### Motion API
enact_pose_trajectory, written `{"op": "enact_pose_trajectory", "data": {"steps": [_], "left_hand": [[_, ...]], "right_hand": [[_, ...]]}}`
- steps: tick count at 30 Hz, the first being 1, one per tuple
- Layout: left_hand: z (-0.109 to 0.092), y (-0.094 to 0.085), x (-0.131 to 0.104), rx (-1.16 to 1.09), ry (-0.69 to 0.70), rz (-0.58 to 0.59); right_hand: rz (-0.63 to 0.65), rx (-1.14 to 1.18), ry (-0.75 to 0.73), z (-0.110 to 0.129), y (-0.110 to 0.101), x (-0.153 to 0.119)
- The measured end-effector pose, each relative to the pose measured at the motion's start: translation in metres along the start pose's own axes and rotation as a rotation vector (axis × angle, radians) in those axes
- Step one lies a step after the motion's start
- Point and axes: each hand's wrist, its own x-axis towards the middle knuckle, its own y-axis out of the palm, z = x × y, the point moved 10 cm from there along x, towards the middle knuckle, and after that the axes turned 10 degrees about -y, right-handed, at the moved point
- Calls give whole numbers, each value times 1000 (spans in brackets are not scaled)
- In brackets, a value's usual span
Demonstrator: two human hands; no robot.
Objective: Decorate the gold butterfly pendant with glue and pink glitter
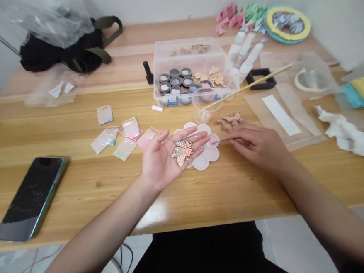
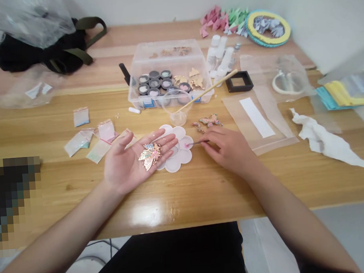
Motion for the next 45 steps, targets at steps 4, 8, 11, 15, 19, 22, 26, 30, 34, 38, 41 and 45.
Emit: {"op": "enact_pose_trajectory", "data": {"steps": [4, 8, 11, 15, 19, 22, 26, 30, 34, 38, 41, 45], "left_hand": [[0, 1, -1, 5, -1, 13], [1, 0, 0, -8, -8, 22], [1, -1, 0, -25, -4, 18], [1, -2, 1, -34, -7, 24], [0, -5, 2, -41, 15, -18], [-1, -6, 2, -51, 29, -53], [2, -2, 1, -57, -1, -66], [6, 7, -1, -81, -33, 24], [9, 15, -3, -96, -50, 149], [9, 18, -5, -124, -50, 203], [8, 21, -6, -139, -47, 207], [9, 23, -7, -133, -65, 187]], "right_hand": [[-15, -1, 6, -1, -2, 0], [-10, 20, 31, -5, -2, -1], [-29, 46, 21, -3, -5, 0], [-62, 86, 39, -4, -9, 0], [-89, 153, 87, -6, -12, 0], [-104, 186, 87, -2, -18, 4], [-97, 204, 41, 18, -32, 18], [-73, 174, 20, 40, -41, 37], [-95, 104, -46, 59, -38, 48], [-122, 94, -66, 62, -29, 44], [-106, 100, -69, 62, -26, 40], [-76, 115, -71, 64, -25, 39]]}}
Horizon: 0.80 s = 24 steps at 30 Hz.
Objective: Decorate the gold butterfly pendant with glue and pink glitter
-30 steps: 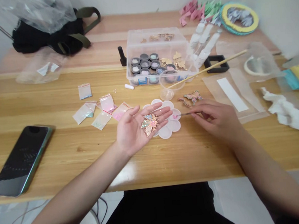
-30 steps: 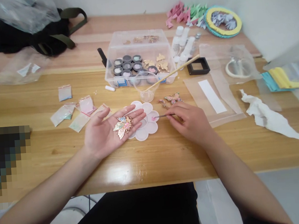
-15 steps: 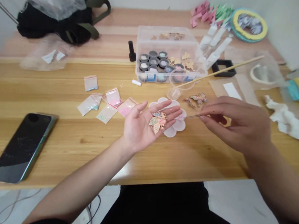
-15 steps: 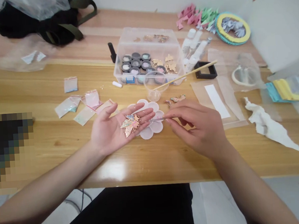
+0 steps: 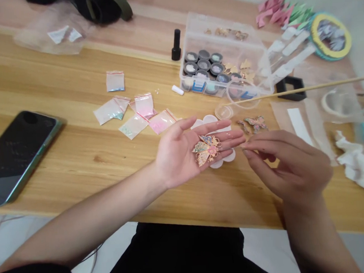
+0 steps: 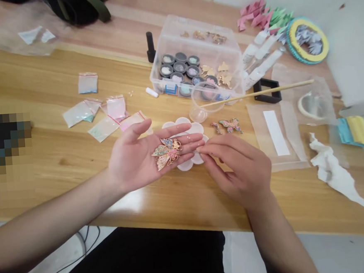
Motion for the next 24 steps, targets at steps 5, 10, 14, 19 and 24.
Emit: {"op": "enact_pose_trajectory", "data": {"steps": [5, 10, 14, 19, 24], "left_hand": [[-1, 0, 1, 21, -2, -36], [-1, 0, 1, 46, 4, -44], [-1, 1, 0, 18, 2, -14], [-1, 1, 0, 17, 1, -17], [-2, 1, 1, 64, 9, -37]], "right_hand": [[31, -12, 17, 2, 3, -2], [44, -43, 23, 1, 3, -2], [-18, -64, -89, 8, -2, 3], [-27, -72, -125, 9, -1, 3], [-32, -93, -115, 9, -2, 0]]}}
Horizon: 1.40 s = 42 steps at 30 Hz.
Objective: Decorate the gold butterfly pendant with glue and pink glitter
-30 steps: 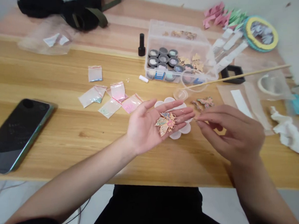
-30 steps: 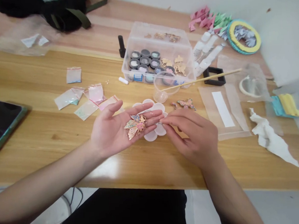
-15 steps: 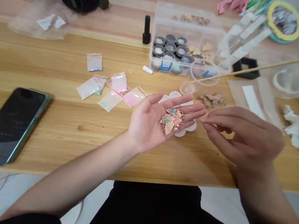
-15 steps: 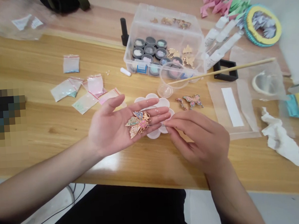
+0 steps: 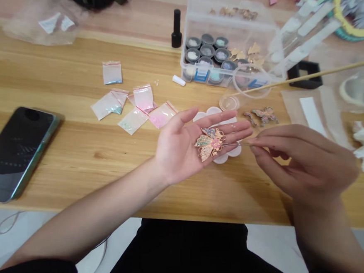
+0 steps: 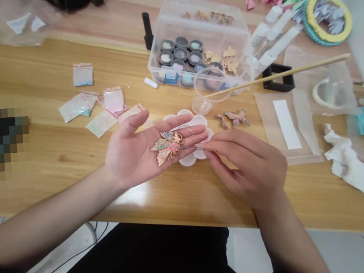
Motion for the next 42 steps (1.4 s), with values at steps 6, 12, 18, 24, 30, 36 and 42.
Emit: {"op": "enact_pose_trajectory", "data": {"steps": [6, 12, 18, 24, 30, 36, 42], "left_hand": [[1, -1, -1, -2, -3, 14], [1, -1, 0, -22, 0, 36], [1, -2, 0, -41, 3, 38], [1, -1, 0, -64, -3, 32], [2, 0, 0, -110, -11, 50], [2, 0, 0, -79, -7, 49], [2, -1, 0, -34, -3, 41]], "right_hand": [[-21, -22, -20, 2, -2, 1], [1, -23, 8, 1, 0, 0], [2, -23, -4, 3, 2, 0], [6, -19, 4, 3, 1, 0], [4, -17, 5, 2, 1, -1], [1, -14, -10, 3, 1, 0], [-25, -55, -16, 4, -3, -1]]}}
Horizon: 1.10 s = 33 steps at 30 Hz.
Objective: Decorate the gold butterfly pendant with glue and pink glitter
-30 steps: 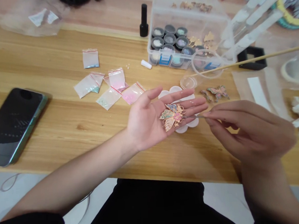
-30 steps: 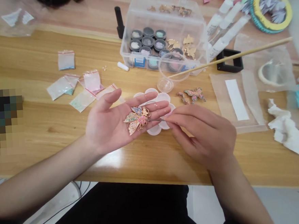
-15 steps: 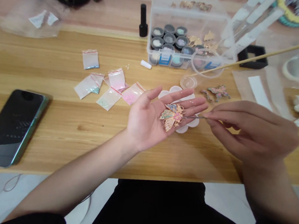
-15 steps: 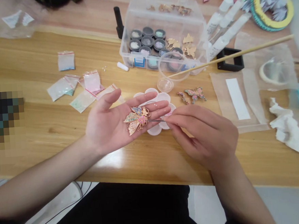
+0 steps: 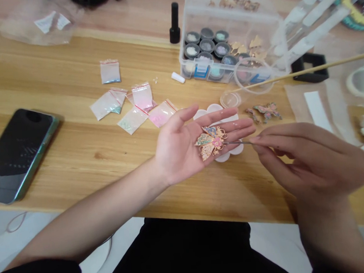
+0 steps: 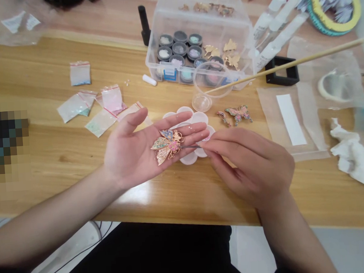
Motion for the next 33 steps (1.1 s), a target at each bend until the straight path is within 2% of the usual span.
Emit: {"op": "enact_pose_trajectory", "data": {"steps": [3, 9, 33], "left_hand": [[1, 1, 0, 7, -4, 7], [0, 2, -1, 14, -5, 4], [2, 0, 0, -14, -17, -8]], "right_hand": [[9, -3, 31, -3, 0, -1], [13, 1, -23, 1, 1, 0], [2, -19, -36, 3, 0, 2]]}}
